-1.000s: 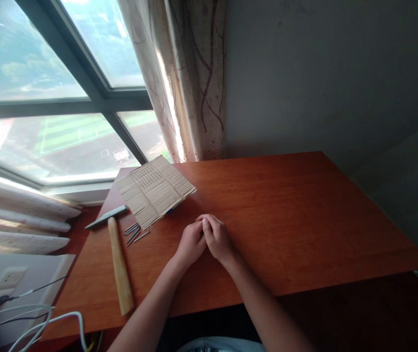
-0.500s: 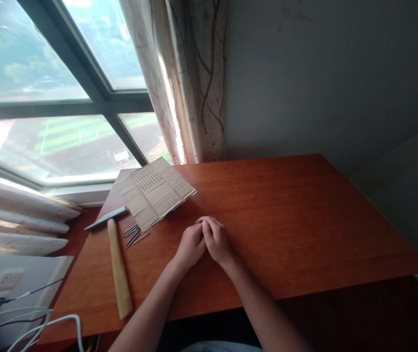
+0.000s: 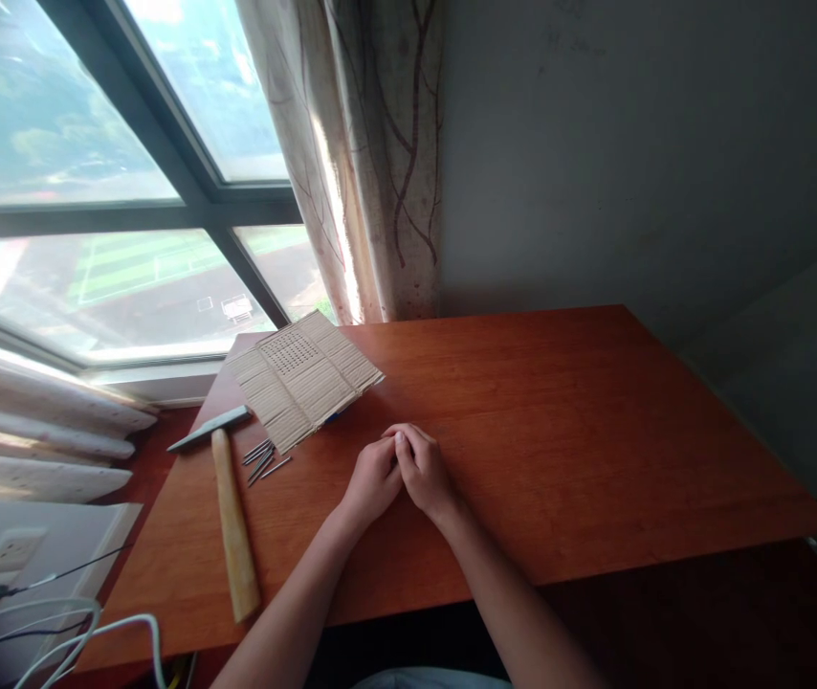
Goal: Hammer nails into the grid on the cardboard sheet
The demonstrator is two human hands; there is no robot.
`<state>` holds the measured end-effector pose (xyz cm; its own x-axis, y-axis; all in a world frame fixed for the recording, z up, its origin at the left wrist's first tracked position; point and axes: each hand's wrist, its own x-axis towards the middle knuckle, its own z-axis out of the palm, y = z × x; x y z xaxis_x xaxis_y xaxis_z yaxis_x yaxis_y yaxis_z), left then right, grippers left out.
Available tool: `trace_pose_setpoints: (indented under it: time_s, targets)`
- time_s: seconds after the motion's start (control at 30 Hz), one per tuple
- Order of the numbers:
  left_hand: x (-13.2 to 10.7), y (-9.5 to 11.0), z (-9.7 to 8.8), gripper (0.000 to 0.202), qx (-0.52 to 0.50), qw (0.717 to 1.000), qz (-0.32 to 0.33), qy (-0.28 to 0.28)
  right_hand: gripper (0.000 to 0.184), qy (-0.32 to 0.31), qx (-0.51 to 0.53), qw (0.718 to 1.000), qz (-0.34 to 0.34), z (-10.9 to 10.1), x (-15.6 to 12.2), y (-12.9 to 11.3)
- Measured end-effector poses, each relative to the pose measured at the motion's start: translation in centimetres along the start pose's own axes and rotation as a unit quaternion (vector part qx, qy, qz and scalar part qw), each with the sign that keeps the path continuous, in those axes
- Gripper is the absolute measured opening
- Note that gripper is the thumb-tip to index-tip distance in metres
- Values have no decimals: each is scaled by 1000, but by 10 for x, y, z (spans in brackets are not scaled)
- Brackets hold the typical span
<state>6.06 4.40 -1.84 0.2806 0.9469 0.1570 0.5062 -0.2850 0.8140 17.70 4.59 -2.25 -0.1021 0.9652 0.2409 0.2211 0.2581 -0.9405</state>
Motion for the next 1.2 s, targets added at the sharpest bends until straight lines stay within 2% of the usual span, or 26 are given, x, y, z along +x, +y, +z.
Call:
trace_pose_setpoints:
  time_s: [0.1,0.2,0.3,0.37,0.47,0.57,0.7,0.83,1.0,1.13,1.2]
  targets:
    - [0,1,0,19,8,1000,1,2,32,-1,15,1000,8,-2,1,0]
    - [-5,10,-8,17,7,1000,13,-13,28,-7,54,998,24,-4,2,0]
    - [-20,22,-28,16,34,998,22,-39,28,-4,120,991,61,-4,2,4]
    - [-35,26,-47,18,64,997,17,-31,26,-2,157,984,88,-1,1,7]
    - [-61,19,-75,17,130,991,-18,28,24,-7,161,982,100,1,0,10]
    - [-86,0,-97,18,199,972,-62,105,23,-12,151,984,96,2,-1,12]
    - [-111,-23,-115,21,266,942,-108,176,25,-9,160,982,102,2,-1,11]
    - [-123,-31,-127,24,322,911,-148,212,26,-15,147,984,99,1,-1,8]
    - [-125,-33,-138,32,362,883,-219,206,26,-17,136,986,95,0,-1,7]
    - [-123,-29,-144,48,377,858,-306,169,29,-18,140,985,96,0,0,5]
    - [-121,-27,-147,52,368,856,-332,143,31,-19,145,985,96,0,0,3]
